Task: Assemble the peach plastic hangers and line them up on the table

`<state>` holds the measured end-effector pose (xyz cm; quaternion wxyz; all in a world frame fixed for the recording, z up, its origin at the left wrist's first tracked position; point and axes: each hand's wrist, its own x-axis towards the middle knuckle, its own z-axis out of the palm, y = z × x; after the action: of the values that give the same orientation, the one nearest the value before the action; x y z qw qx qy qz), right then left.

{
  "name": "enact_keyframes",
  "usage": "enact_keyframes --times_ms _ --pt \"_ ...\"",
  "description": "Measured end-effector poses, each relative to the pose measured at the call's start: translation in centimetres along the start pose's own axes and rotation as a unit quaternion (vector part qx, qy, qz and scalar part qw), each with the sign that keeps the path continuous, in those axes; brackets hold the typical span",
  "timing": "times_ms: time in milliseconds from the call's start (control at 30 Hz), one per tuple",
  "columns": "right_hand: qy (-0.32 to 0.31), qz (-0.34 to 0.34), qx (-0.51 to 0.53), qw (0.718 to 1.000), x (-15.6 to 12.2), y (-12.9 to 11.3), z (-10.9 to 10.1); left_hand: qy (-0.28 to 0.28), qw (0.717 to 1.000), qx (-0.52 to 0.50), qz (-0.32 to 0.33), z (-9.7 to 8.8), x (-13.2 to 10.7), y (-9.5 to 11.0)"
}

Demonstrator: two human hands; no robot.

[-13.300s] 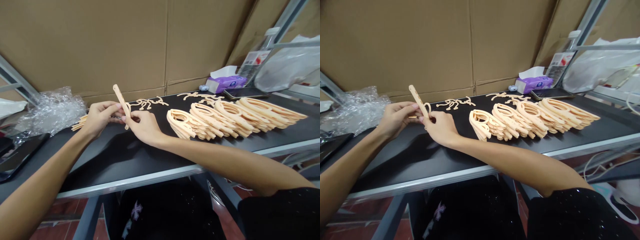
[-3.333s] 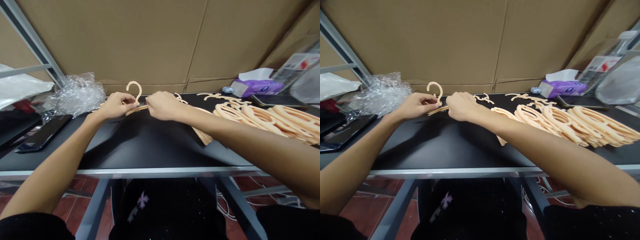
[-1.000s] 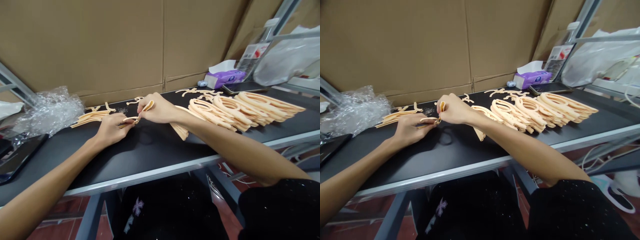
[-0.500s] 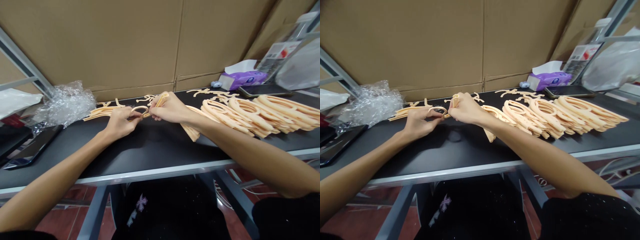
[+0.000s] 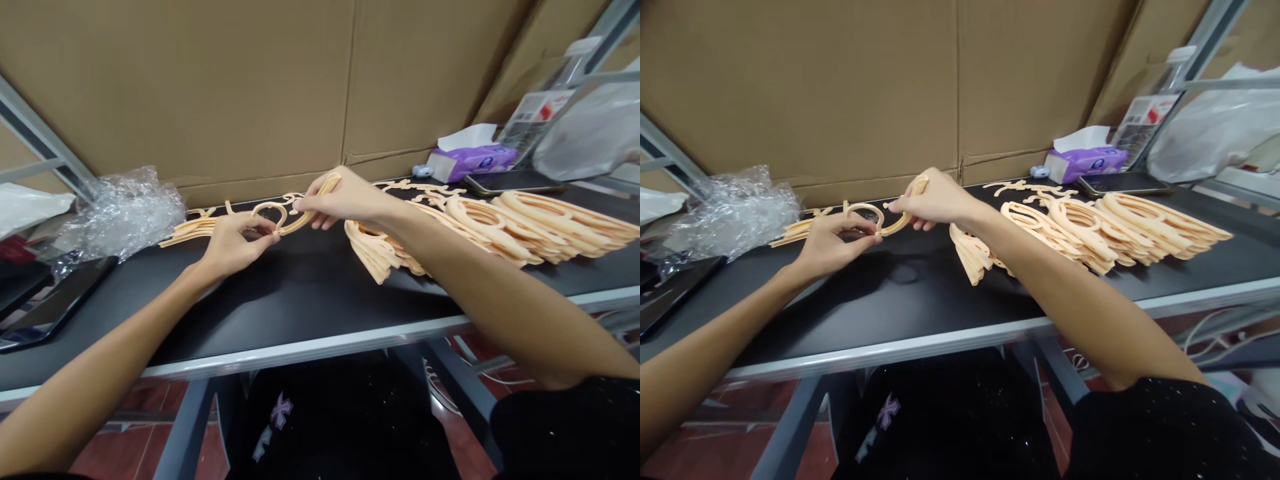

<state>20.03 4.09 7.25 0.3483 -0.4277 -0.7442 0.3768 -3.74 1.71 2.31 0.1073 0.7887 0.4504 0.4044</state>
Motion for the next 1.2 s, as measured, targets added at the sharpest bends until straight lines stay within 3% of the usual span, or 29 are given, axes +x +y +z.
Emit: enact_keyframes --times_ms 200,367,500,633,800,967,1067,1200 --pt "0.178 -0.061 -0.098 0.977 1.1 0.9 -2.8 0.092 0.993 -0.034 -0.071 -1.9 0.8 -0.1" --pt "0.200 -0.056 -0.188 0.960 1.5 1.7 -3.5 0.138 0.980 -0.082 -0.120 -2.7 1.5 -1.0" --pt "0.216 -0.085 -0.248 0.941 2.4 4.3 -4.2 0.107 0.980 -0.101 -0.136 -2.3 1.4 -1.4" --pt "0.165 -0.079 -0.328 0.927 2.4 5.0 -4.7 0.065 0.984 -0.084 -0.140 -1.6 1.1 -1.1" --pt "0.084 0.018 -0.439 0.895 0.8 2.1 -3.8 0.067 0.984 -0.069 -0.152 -1.3 0.8 -0.6" --pt "-0.029 -0.035 -0.452 0.891 0.2 1.1 -2.1 0.058 0.984 -0.064 -0.154 -1.2 0.9 -0.8" --pt "-0.098 -0.060 -0.480 0.870 -0.1 1.0 -0.6 0.058 0.984 -0.077 -0.150 -1.0 0.9 -0.9" --pt "-0.112 -0.076 -0.500 0.855 -0.6 0.8 1.0 0.043 0.988 -0.059 -0.133 -1.0 0.9 -1.2"
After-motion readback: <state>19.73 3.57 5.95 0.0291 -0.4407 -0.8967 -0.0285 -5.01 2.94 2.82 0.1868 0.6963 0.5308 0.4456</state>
